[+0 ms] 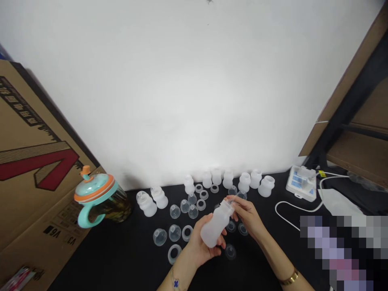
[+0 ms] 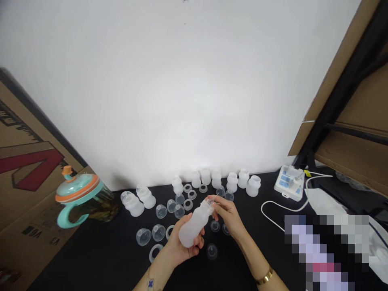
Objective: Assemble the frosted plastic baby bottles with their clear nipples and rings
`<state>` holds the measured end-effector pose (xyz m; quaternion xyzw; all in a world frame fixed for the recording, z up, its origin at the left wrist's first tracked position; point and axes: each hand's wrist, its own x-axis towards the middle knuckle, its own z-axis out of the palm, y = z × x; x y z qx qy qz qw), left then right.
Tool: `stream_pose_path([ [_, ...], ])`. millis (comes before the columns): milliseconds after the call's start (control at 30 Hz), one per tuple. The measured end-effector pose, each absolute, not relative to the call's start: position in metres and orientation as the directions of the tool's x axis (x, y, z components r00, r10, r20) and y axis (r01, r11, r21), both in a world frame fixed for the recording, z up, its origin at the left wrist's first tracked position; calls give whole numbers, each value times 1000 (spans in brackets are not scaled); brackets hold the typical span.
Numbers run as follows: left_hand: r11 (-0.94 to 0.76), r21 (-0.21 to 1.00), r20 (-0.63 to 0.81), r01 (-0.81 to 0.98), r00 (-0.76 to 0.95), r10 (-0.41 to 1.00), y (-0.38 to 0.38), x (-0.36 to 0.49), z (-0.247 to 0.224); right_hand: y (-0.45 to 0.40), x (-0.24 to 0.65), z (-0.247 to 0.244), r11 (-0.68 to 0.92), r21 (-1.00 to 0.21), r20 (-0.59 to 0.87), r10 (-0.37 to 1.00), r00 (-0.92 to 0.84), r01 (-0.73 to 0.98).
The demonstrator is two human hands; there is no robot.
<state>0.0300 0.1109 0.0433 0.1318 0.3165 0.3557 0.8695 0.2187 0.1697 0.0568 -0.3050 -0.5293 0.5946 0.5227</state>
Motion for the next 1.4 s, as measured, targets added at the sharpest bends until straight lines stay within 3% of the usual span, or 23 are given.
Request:
stream_pose_path([
  [167, 751, 382, -378, -539, 650, 659, 110, 28, 42, 166, 218, 63, 83, -938, 194, 930, -311, -335],
  [767, 718, 402, -278, -568, 672, 687, 108, 34, 41, 161, 214, 61, -106, -878, 98, 914, -394, -467],
  [1100, 672, 538, -344, -509, 596, 726, 112, 26, 47, 165, 215, 62, 7, -917, 162, 920, -357, -398],
  [1400, 418, 710, -195, -566, 412, 890, 113, 31, 47, 172, 217, 50, 105, -961, 172, 951, -255, -257],
])
